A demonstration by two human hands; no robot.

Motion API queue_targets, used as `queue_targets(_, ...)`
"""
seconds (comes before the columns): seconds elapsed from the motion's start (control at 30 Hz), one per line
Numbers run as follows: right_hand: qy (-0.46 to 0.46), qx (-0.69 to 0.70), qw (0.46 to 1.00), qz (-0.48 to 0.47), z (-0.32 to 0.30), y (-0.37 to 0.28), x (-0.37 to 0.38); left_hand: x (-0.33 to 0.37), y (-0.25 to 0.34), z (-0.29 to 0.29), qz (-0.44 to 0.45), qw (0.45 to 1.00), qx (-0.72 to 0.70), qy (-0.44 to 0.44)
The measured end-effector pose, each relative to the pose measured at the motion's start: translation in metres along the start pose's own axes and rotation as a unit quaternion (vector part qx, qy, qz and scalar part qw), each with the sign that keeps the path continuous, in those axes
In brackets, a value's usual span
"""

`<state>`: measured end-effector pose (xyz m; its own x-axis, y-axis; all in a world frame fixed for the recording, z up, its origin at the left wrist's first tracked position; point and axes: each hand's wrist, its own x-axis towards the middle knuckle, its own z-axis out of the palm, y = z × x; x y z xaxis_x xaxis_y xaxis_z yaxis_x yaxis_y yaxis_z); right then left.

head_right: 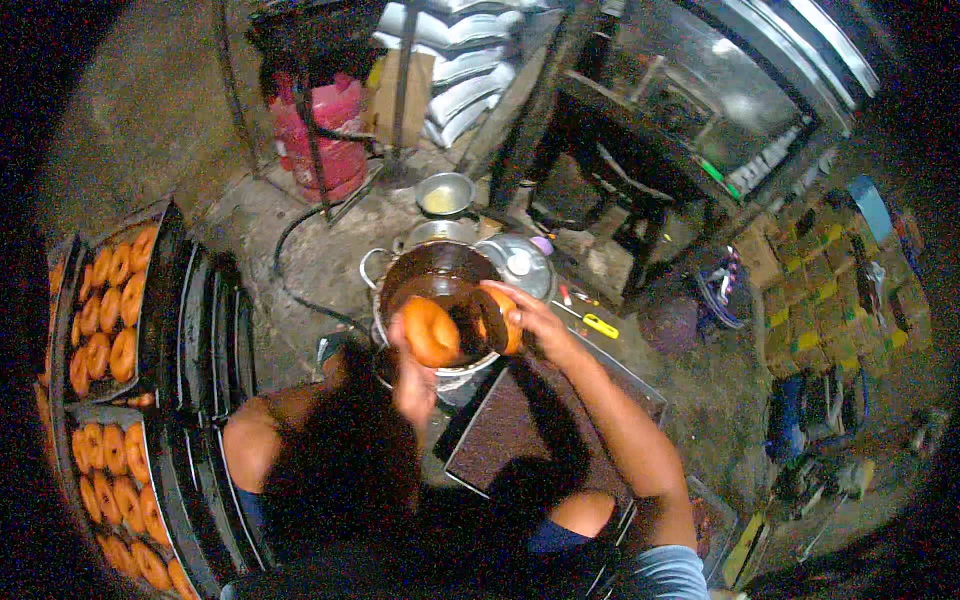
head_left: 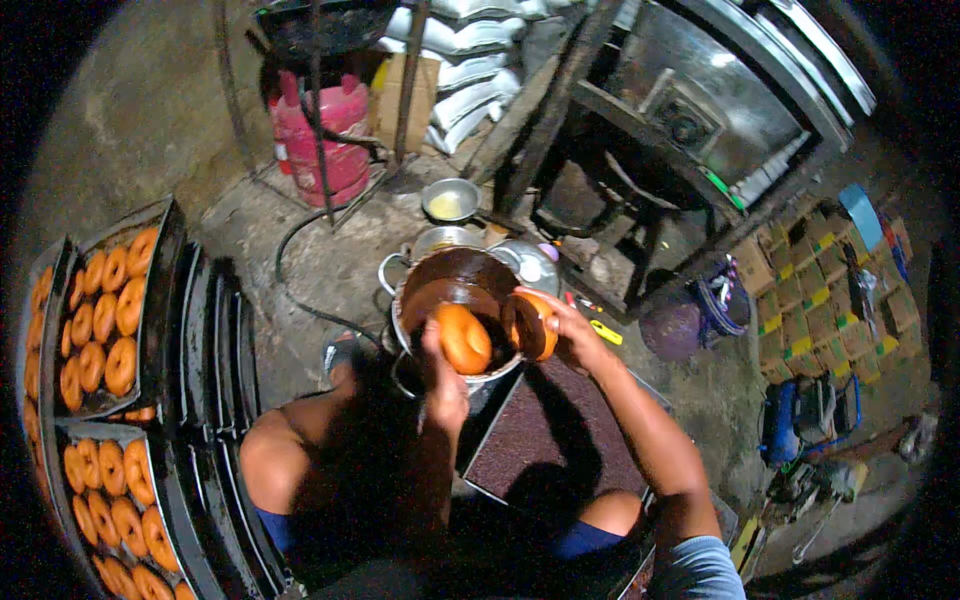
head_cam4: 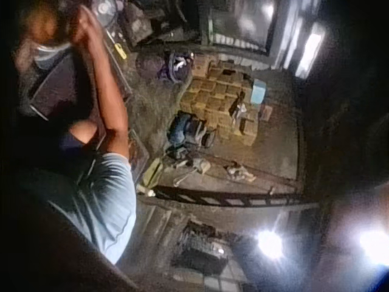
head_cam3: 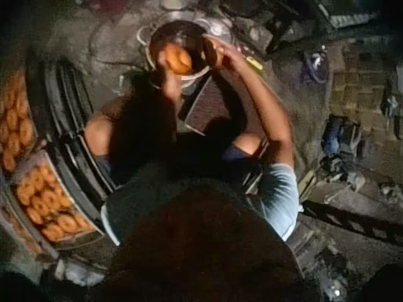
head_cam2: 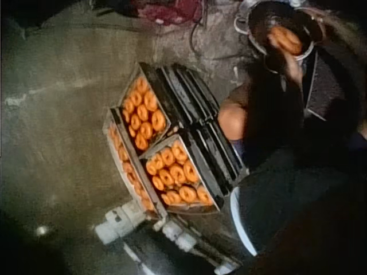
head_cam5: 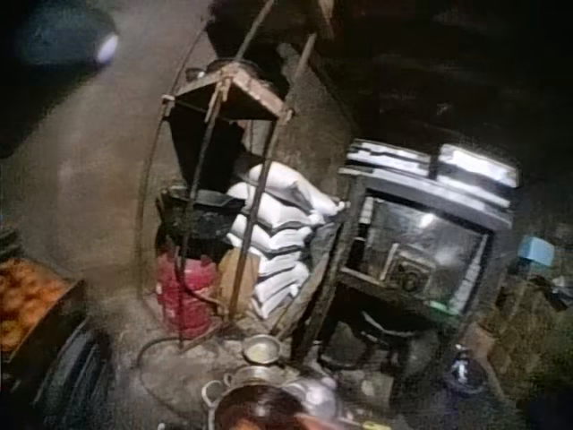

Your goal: The person sits on the floor and repeatedly picks up plain donuts from a metal tray. They dip each donut into a pot of chocolate glaze and place the coated donuts onto a separate tray. The process is repeated for multiple donuts.

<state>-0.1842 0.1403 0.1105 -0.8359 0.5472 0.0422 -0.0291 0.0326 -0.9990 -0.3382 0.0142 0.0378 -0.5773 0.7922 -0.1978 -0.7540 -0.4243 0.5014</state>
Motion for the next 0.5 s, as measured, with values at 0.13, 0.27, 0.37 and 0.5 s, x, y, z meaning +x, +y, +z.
queue_targets(0.13, 0.073, -0.375, 0.919, -0.101, 0.002, -0.027, -0.075, -0.04, -0.064, 0.045, -0.156, 0.983, 0.082, -0.057)
queue_targets(0.27, 0.283, -0.466, 0.83, -0.117, -0.009, -0.039, -0.118, -0.075, -0.098, 0.072, -0.215, 0.969, 0.059, -0.109)
queue_targets(0.37, 0.298, -0.437, 0.845, -0.071, -0.011, -0.038, -0.15, -0.081, -0.108, 0.085, -0.176, 0.976, 0.069, -0.107)
queue_targets(0.5, 0.236, -0.475, 0.841, -0.112, -0.003, -0.034, -0.191, -0.08, -0.12, 0.096, -0.153, 0.981, 0.072, -0.093)
